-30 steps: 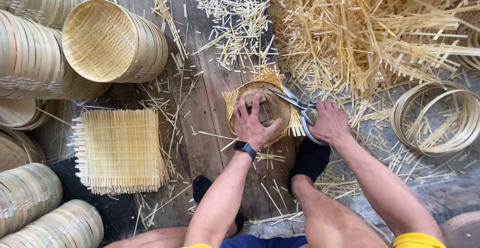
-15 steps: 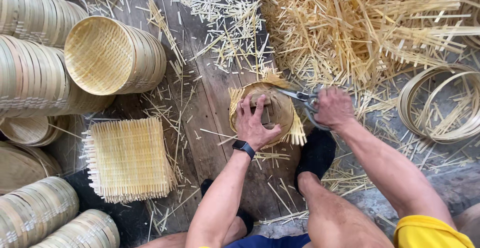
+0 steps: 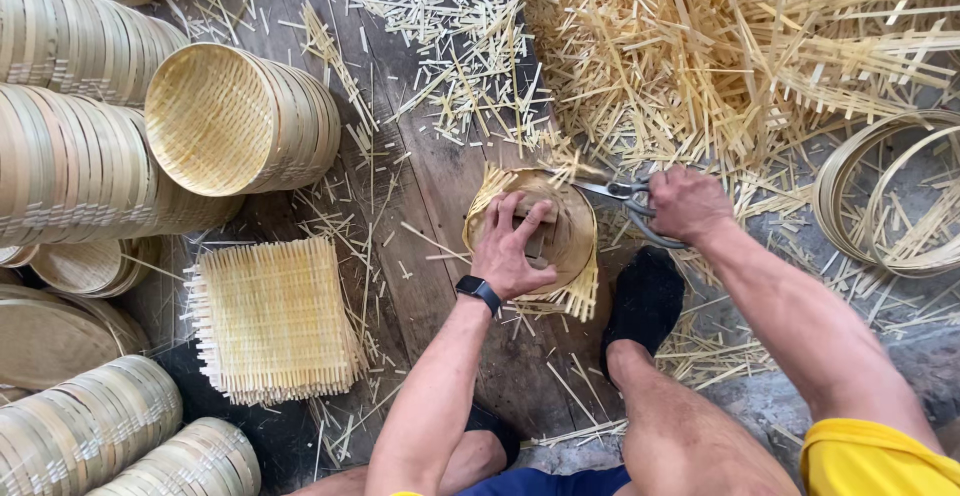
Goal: The person weaves thin bamboo strips around a circular wooden mold, secures them by overlapping and pressing, and trims the excess bamboo with shears.
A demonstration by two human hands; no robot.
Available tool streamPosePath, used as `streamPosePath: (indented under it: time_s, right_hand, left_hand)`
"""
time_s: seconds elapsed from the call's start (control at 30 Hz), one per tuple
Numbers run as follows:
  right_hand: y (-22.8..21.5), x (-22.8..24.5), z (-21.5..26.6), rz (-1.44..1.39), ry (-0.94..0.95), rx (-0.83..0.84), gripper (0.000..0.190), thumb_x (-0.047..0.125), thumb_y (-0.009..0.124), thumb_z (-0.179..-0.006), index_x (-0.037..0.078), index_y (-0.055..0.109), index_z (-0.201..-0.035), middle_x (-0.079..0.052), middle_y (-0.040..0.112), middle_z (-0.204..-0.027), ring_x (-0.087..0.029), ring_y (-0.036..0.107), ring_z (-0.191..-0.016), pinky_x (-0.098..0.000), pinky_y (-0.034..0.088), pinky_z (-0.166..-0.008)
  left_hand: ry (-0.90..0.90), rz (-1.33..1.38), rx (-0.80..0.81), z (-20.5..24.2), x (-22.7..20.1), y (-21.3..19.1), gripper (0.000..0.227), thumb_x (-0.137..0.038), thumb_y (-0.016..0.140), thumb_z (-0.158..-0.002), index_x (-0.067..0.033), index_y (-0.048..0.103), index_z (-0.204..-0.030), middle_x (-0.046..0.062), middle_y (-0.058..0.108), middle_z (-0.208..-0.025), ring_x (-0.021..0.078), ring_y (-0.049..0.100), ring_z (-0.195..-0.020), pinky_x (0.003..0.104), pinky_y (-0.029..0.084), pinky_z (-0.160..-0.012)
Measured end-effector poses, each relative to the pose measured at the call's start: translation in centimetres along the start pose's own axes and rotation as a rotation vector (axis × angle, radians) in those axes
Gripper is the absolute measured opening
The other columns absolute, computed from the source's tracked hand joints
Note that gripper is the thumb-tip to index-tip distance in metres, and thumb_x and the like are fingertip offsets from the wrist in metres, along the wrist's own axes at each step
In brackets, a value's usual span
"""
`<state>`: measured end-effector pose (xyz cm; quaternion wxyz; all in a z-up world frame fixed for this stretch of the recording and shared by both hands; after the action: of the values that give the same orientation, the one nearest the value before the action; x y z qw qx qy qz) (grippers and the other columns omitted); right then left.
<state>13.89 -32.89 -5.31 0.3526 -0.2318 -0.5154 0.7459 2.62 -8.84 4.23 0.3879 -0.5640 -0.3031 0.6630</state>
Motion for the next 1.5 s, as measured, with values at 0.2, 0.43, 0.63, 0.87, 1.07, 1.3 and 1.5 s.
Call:
streamPosePath:
  time_s: [0.2, 0.43, 0.63, 0.87, 1.07, 1.3, 1.5]
  right_hand:
    - [-3.3, 1.4, -0.1, 0.018, -0.004, -0.104, 0.059, 0.060, 0.055, -0.087, 0.002, 0.067, -0.096, -0.017, 0.067, -0.086, -0.027, 0.067, -0.078, -0.0398, 0.061, -0.068]
    - [1.2, 1.1, -0.8, -0.105, 0.062, 0.182, 0.039, 0.038, 0.047, -0.109, 0.003, 0.063, -0.110, -0.019, 0.067, -0.096, -0.028, 0.069, -0.087, -0.0444, 0.061, -0.077]
    - [-1.9, 0.7, 0.1, -0.087, 0.063, -0.037, 0.069, 0.064, 0.059, -0.089, -0.003, 0.063, -0.102, -0.022, 0.064, -0.095, -0.032, 0.063, -0.091, -0.0461, 0.053, -0.083]
    - [0.3, 2.1, -0.5, -0.079, 0.121, -0.006, 0.042, 0.042, 0.056, -0.096, 0.002, 0.065, -0.105, -0.017, 0.066, -0.101, -0.029, 0.066, -0.096, -0.0443, 0.056, -0.083]
    - [-0.7, 0.1, 0.0, -0.028, 0.046, -0.023, 0.047, 0.046, 0.056, -0.100, 0.000, 0.067, -0.106, -0.019, 0.067, -0.095, -0.028, 0.068, -0.086, -0.0407, 0.059, -0.075]
    - [-0.2, 2.3, -1.6, -0.031, 0.030, 0.006, 0.042, 0.038, 0.058, -0.093, 0.000, 0.064, -0.107, -0.019, 0.067, -0.098, -0.028, 0.069, -0.091, -0.0411, 0.060, -0.080]
    - [-1.5, 2.2, -0.8, -0.067, 0.011, -0.119, 0.060, 0.052, 0.066, -0.076, -0.001, 0.066, -0.103, -0.020, 0.066, -0.097, -0.031, 0.067, -0.093, -0.0421, 0.059, -0.082]
  left_hand:
    - [0.071, -0.005, 0.085, 0.0, -0.4, -0.1, 0.099, -0.036, 0.088, -0.050, -0.0353, 0.049, -0.141, 0.012, 0.037, -0.149, 0.0420, 0.029, -0.145, 0.058, 0.035, -0.117]
    - [0.038, -0.033, -0.130, 0.4, -0.6, -0.4, 0.100, -0.045, 0.085, -0.059, -0.0271, 0.046, -0.150, 0.016, 0.035, -0.153, 0.0406, 0.032, -0.145, 0.060, 0.029, -0.120]
    - [-0.482, -0.009, -0.305, 0.7, -0.2, 2.7, 0.103, -0.060, 0.083, -0.070, -0.0098, 0.043, -0.151, 0.014, 0.049, -0.145, 0.0386, 0.036, -0.140, 0.070, 0.023, -0.109]
    - [-0.316, -0.035, -0.242, 0.9, -0.4, 3.2, 0.103, -0.051, 0.080, -0.069, -0.0064, 0.041, -0.153, 0.013, 0.053, -0.146, 0.0333, 0.044, -0.138, 0.068, 0.030, -0.108]
    - [-0.201, -0.048, -0.194, 0.9, -0.2, 2.7, 0.101, -0.045, 0.079, -0.068, -0.0066, 0.042, -0.154, 0.014, 0.056, -0.145, 0.0342, 0.044, -0.138, 0.066, 0.032, -0.106]
    - [-0.052, -0.076, -0.082, 0.6, 0.1, 2.2, 0.103, -0.045, 0.081, -0.063, -0.0107, 0.044, -0.153, 0.012, 0.060, -0.140, 0.0307, 0.048, -0.136, 0.064, 0.028, -0.113]
    - [-0.060, -0.088, 0.024, 0.6, 0.1, 2.0, 0.104, -0.046, 0.082, -0.061, -0.0135, 0.044, -0.152, 0.010, 0.059, -0.140, 0.0295, 0.048, -0.135, 0.063, 0.028, -0.112]
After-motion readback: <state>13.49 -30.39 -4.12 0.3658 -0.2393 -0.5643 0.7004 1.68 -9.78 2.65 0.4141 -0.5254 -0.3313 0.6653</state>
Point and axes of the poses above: each hand's wrist, its own z-axis away from the middle knuckle, its own y-axis out of the palm, x = y × z, the point moved 7 cm from there along -z, towards the middle knuckle
